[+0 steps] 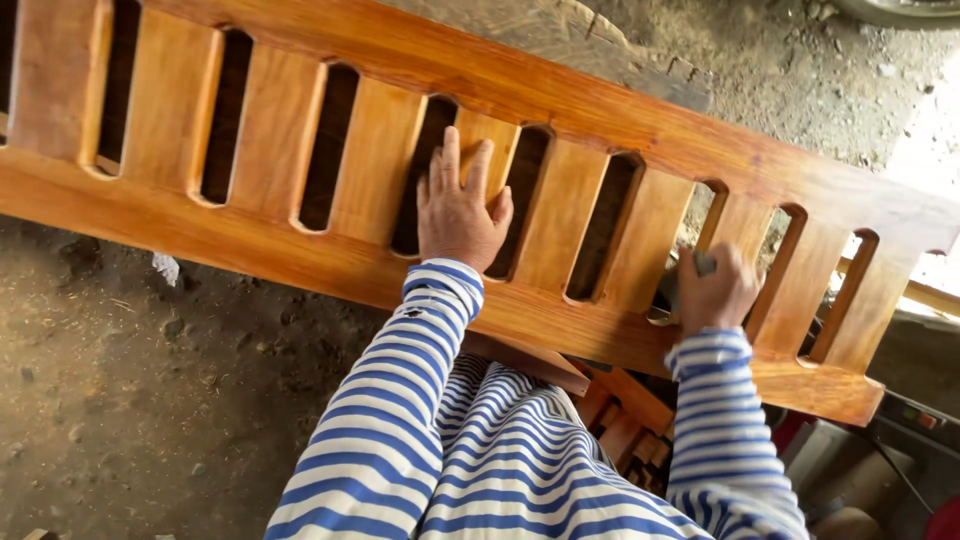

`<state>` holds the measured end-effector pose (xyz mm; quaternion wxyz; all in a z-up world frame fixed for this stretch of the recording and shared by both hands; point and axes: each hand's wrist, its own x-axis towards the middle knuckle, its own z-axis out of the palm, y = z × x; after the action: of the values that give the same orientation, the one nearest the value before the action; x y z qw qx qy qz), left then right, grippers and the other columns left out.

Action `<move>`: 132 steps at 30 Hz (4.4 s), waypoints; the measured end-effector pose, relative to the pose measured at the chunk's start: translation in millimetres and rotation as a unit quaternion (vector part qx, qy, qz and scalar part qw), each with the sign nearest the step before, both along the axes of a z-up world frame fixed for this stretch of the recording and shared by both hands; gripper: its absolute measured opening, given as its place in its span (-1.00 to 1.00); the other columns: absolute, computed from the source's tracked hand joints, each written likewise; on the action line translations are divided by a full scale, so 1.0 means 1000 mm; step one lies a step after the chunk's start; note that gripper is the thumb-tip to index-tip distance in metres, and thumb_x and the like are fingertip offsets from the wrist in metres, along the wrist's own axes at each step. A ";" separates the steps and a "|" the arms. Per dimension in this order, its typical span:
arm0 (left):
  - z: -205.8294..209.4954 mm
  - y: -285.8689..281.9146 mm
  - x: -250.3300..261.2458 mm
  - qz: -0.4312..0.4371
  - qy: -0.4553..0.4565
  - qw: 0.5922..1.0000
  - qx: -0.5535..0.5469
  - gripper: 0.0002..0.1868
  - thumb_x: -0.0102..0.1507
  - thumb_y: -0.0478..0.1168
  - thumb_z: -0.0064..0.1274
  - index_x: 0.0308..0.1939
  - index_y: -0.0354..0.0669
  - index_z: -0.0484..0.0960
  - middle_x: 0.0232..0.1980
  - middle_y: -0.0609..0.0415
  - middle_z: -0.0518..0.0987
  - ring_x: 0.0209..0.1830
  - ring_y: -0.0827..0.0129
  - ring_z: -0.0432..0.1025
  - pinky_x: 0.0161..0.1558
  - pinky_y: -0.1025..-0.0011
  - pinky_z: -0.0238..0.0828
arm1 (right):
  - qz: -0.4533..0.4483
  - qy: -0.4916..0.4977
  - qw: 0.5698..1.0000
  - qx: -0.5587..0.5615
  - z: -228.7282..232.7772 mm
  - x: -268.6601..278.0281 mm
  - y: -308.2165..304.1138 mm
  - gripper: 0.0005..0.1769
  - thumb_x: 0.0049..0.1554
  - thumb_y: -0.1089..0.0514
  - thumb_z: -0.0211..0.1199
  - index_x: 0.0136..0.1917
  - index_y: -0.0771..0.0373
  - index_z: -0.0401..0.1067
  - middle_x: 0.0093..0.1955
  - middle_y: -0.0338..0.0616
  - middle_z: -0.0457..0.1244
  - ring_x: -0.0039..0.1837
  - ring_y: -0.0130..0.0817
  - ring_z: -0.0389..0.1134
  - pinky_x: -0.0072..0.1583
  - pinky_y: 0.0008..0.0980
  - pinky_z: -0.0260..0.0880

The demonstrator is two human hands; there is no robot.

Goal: The person sands a wooden slatted board using a sanding block. They rub the block along the edges and surfaces of the board, moving from one end to the other.

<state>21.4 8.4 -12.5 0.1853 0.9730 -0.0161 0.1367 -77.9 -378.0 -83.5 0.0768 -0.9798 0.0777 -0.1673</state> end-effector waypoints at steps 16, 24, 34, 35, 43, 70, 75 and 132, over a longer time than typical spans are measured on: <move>0.000 0.002 -0.002 -0.005 0.044 0.999 0.011 -0.30 0.23 0.08 0.20 0.43 0.11 0.39 0.56 -0.19 0.12 0.46 -0.11 0.25 0.31 -0.01 0.26 | -0.011 0.026 0.998 0.053 0.037 -0.008 0.025 -0.54 -0.02 -0.02 0.62 -0.23 0.14 0.33 -0.29 0.02 0.27 -0.12 0.11 0.36 0.06 -0.14 0.25; 0.019 0.001 -0.002 -0.012 0.093 0.996 -0.005 -0.35 0.31 0.03 0.17 0.46 0.06 0.39 0.59 -0.17 0.08 0.50 -0.15 0.24 0.35 -0.08 0.29 | 0.019 0.082 0.996 0.031 0.026 0.100 -0.020 -0.45 0.19 -0.04 0.58 -0.25 0.05 0.17 -0.30 -0.30 0.13 -0.25 -0.22 0.11 0.06 -0.16 0.06; 0.020 0.001 -0.002 -0.011 0.084 0.996 0.010 -0.31 0.25 0.02 0.20 0.45 0.05 0.39 0.58 -0.17 0.08 0.48 -0.13 0.27 0.33 -0.08 0.31 | -0.049 0.103 0.991 0.069 0.049 -0.030 0.030 -0.51 0.11 -0.04 0.59 -0.27 0.09 0.26 -0.32 -0.27 0.19 -0.12 -0.19 0.26 0.12 -0.14 0.09; 0.021 0.001 -0.001 -0.014 0.088 0.996 0.008 -0.31 0.26 0.01 0.19 0.45 0.04 0.39 0.58 -0.17 0.08 0.48 -0.13 0.26 0.34 -0.08 0.31 | -0.037 0.100 0.993 0.048 0.040 -0.026 0.024 -0.50 0.14 -0.09 0.58 -0.25 0.07 0.26 -0.30 -0.29 0.20 -0.15 -0.26 0.22 0.11 -0.17 0.10; 0.023 -0.001 -0.003 -0.018 0.095 0.995 0.013 -0.32 0.29 0.01 0.19 0.47 0.05 0.36 0.59 -0.15 0.05 0.51 -0.09 0.23 0.34 -0.07 0.32 | -0.025 0.081 0.996 0.020 0.029 0.081 -0.007 -0.52 0.15 -0.01 0.63 -0.20 0.00 0.27 -0.29 -0.35 0.21 -0.17 -0.37 0.19 0.11 -0.19 0.13; 0.015 -0.021 -0.046 -0.146 -0.150 0.978 -0.014 -0.53 0.32 -0.03 0.04 0.29 -0.02 0.56 0.41 -0.13 0.33 0.42 -0.10 0.23 0.34 -0.05 0.09 | -0.316 -0.094 0.639 0.695 0.037 -0.133 0.044 -0.74 0.32 -0.07 0.26 -0.09 0.05 0.28 -0.25 -0.29 0.30 -0.22 -0.53 0.37 -0.15 -0.54 0.39; 0.054 -0.084 -0.135 -0.311 0.137 0.872 -0.351 -0.55 0.35 -0.02 -0.05 0.23 -0.14 0.58 0.17 -0.17 0.54 0.23 -0.12 0.44 0.25 0.04 0.34 | -0.285 -0.070 0.520 0.802 0.111 -0.128 0.094 -0.85 0.32 0.05 0.17 -0.06 0.11 0.33 -0.14 -0.13 0.41 -0.13 -0.37 0.48 -0.05 -0.42 0.50; 0.114 -0.188 -0.072 -0.264 0.286 0.865 -0.316 -0.70 0.45 -0.18 -0.05 0.21 -0.09 0.64 0.19 -0.11 0.63 0.22 0.04 0.51 0.22 0.07 0.45 | -0.122 0.079 0.590 0.794 0.111 -0.082 0.056 -0.79 0.33 0.13 0.09 0.19 0.23 0.32 -0.12 -0.09 0.39 -0.14 -0.46 0.46 -0.12 -0.55 0.50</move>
<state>-50.1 -179.1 101.1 0.5087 0.8182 -0.1742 -0.2035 -159.9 -321.6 27.4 0.7969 -0.5209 0.3043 0.0309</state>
